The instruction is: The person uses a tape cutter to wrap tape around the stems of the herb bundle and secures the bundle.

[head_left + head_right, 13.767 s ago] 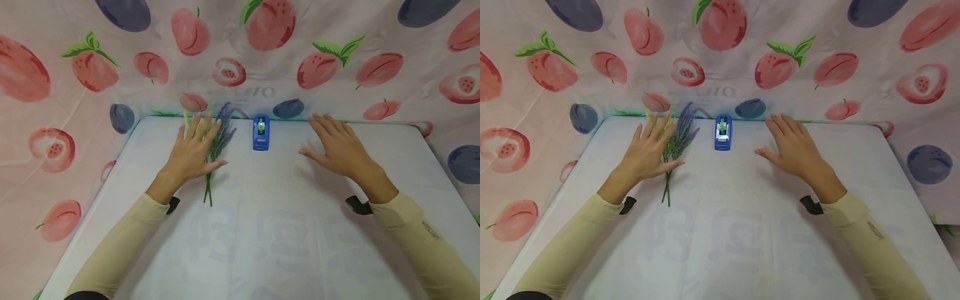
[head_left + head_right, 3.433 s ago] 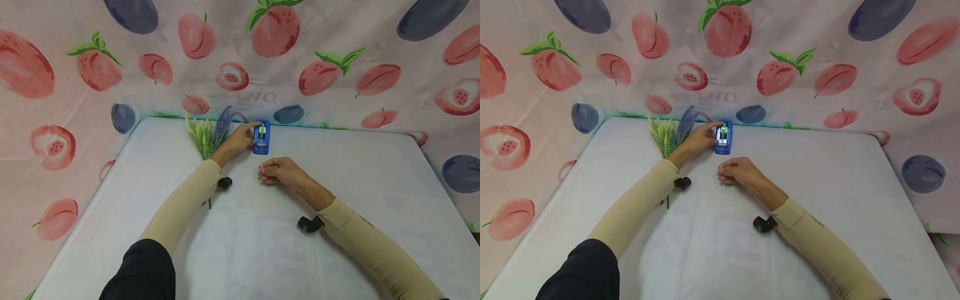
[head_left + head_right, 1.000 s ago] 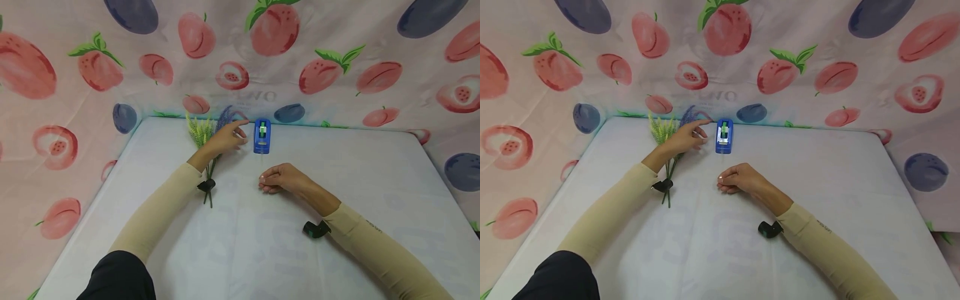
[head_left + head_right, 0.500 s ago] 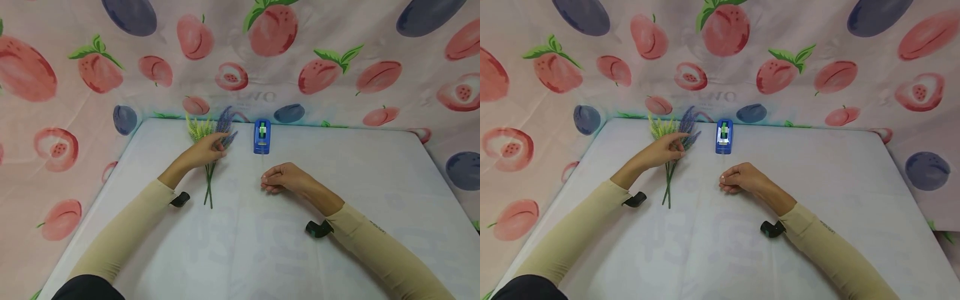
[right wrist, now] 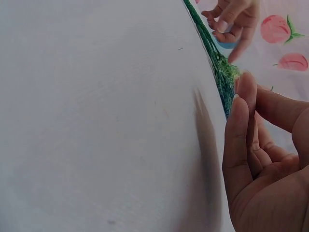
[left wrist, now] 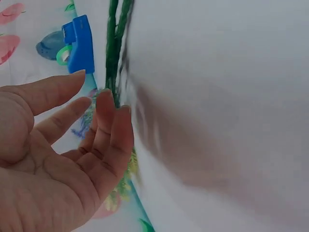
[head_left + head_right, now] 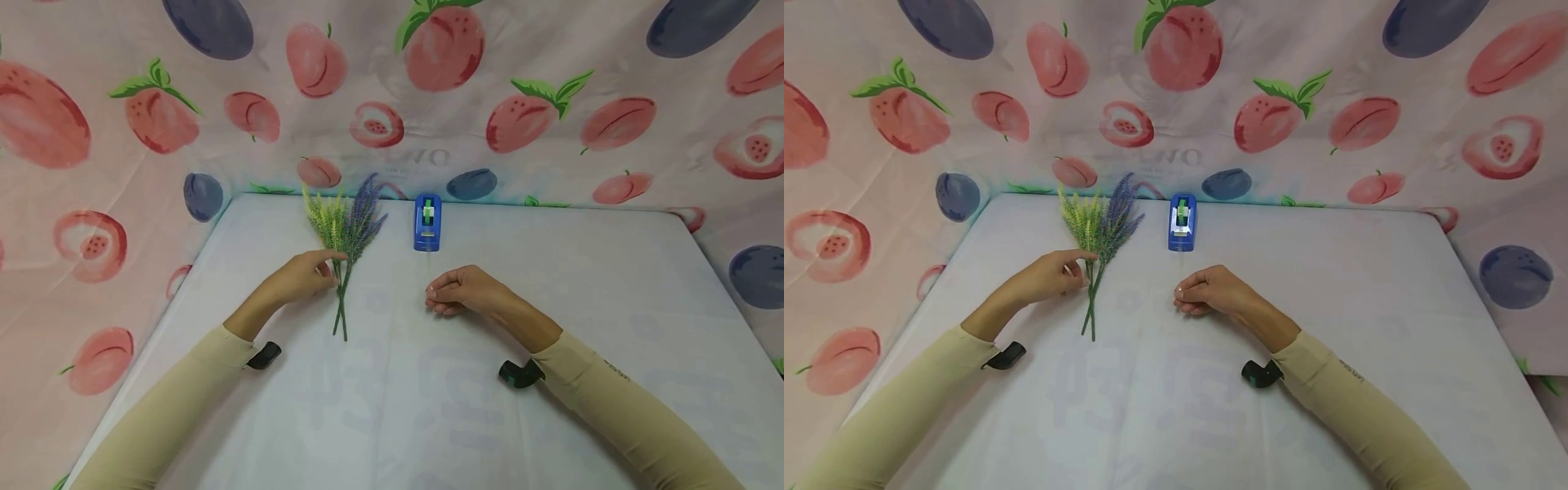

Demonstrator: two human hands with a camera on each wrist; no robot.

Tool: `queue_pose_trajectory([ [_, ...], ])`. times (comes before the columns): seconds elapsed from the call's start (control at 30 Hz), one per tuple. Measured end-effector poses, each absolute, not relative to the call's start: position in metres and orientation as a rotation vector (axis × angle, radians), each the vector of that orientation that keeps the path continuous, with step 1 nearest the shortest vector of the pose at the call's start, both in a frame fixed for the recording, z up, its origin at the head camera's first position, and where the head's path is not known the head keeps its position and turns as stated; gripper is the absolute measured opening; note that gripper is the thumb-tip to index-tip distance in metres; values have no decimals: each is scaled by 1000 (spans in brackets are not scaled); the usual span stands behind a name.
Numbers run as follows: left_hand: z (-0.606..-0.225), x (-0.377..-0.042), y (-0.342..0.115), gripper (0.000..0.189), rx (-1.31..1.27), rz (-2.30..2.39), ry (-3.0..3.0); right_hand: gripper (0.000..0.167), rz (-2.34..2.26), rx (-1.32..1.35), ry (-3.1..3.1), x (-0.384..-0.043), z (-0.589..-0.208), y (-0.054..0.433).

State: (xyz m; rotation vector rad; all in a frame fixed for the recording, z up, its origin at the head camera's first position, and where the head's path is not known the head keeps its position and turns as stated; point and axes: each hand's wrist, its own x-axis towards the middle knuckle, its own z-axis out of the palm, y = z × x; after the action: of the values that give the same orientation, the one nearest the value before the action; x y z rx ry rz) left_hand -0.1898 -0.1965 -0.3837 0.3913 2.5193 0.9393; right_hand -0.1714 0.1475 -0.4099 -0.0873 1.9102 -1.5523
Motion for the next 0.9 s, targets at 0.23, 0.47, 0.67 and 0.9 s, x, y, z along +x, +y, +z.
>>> queue_pose_trajectory([
  [0.23, -397, -178, -191, 62, 341, 908, 2522, 23, -1540, -100, 1924, -171, -409, 147],
  [0.47, -402, -167, -178, 68, 201, 1021, 2499, 23, -1523, -112, 1937, -172, -408, 147],
  [0.67, -405, -164, -174, 58, 158, 1046, 2553, 23, -1515, -122, 1942, -172, -408, 147],
  [0.9, -401, -160, -174, 63, 27, 1276, 2426, 24, -1534, -117, 1918, -171, -408, 148],
])
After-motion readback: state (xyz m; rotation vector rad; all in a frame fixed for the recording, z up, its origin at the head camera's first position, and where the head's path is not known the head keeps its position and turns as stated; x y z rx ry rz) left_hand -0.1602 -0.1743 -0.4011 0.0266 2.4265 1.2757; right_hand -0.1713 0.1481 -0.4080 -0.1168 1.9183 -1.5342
